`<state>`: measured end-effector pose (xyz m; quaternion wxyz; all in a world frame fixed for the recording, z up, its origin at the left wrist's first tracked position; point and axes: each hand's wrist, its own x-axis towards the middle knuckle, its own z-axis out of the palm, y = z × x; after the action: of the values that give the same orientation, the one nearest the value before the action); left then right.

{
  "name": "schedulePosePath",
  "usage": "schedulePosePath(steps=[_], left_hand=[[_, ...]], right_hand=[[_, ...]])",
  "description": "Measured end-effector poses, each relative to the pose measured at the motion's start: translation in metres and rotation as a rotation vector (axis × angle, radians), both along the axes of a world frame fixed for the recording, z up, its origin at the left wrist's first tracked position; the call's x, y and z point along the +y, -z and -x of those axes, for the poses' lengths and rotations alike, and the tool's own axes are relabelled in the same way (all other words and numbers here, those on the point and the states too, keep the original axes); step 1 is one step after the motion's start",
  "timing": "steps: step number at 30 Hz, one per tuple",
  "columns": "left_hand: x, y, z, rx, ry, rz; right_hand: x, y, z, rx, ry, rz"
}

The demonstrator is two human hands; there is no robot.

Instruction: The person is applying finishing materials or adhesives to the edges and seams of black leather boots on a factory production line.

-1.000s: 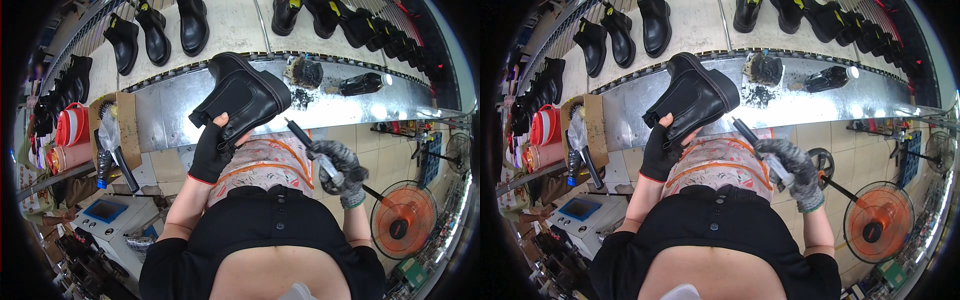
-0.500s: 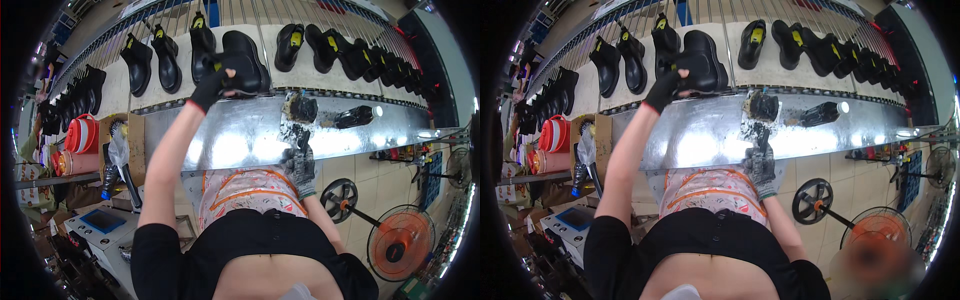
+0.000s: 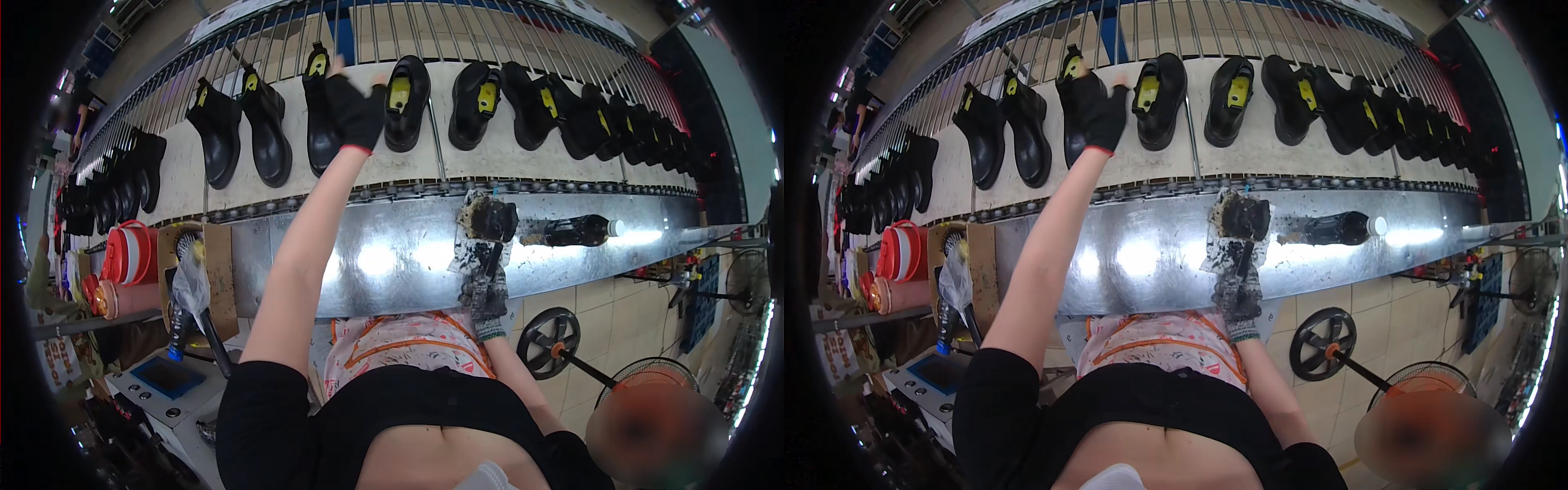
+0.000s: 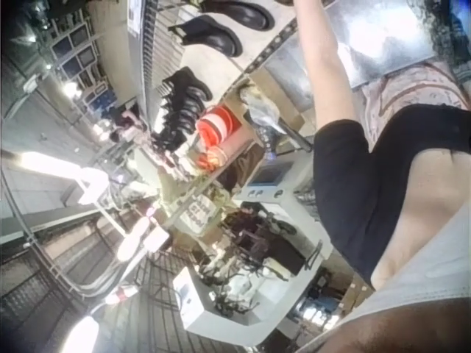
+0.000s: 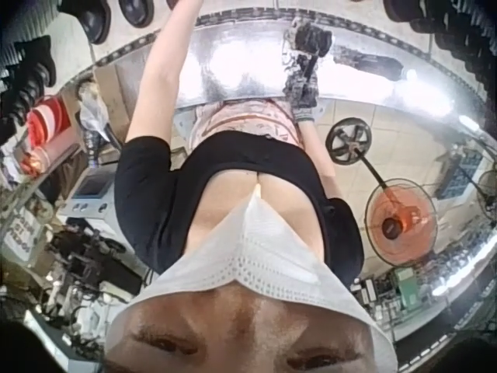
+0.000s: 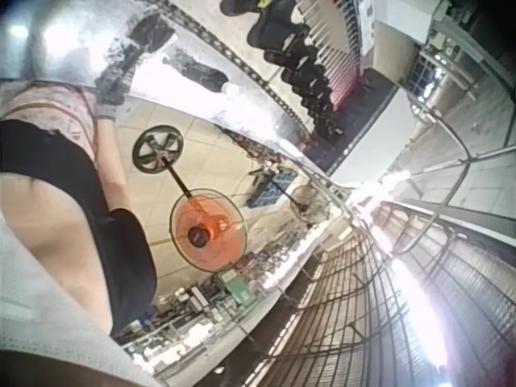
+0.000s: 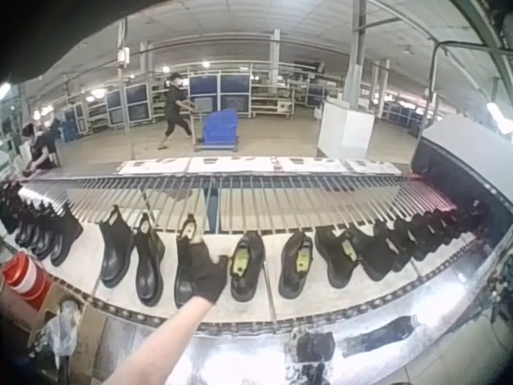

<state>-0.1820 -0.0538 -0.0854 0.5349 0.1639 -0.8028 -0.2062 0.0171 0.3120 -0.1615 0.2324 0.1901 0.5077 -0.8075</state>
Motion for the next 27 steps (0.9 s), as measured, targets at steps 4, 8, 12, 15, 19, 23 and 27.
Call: schedulePosePath(steps=[4,8,12,15,19,23,27], left_hand=[[-0.039,0.024,-0.023,0.025,-0.309,-0.311],[-0.084,0.062,-0.042,-0.723,-0.215,-0.618],[-0.078,0.055,-0.041,-0.725,-0.128,-0.619],[-0.081,0.049,-0.042,-0.787,-0.107,-0.58],[-0.07,0.049,-0.058,-0.8,-0.081,-0.622],[-0.059,0.027,-0.099,-0.717,-0.053,-0.879],[-0.029,0.022,-0.176,-0.368,0.356,-0.931]], right_hand=[[0.009,0.009,-0.006,0.286,-0.162,-0.342],[0.019,0.037,-0.011,0.735,-0.241,-0.782],[0.007,-0.001,-0.017,0.396,-0.179,-0.519],[0.005,0.011,-0.013,0.444,-0.176,-0.534],[-0.003,0.001,-0.006,0.787,-0.104,-0.862],[0.013,0.059,0.003,0.621,-0.142,-0.49],[0.01,0.053,0.005,0.437,-0.113,-0.269]])
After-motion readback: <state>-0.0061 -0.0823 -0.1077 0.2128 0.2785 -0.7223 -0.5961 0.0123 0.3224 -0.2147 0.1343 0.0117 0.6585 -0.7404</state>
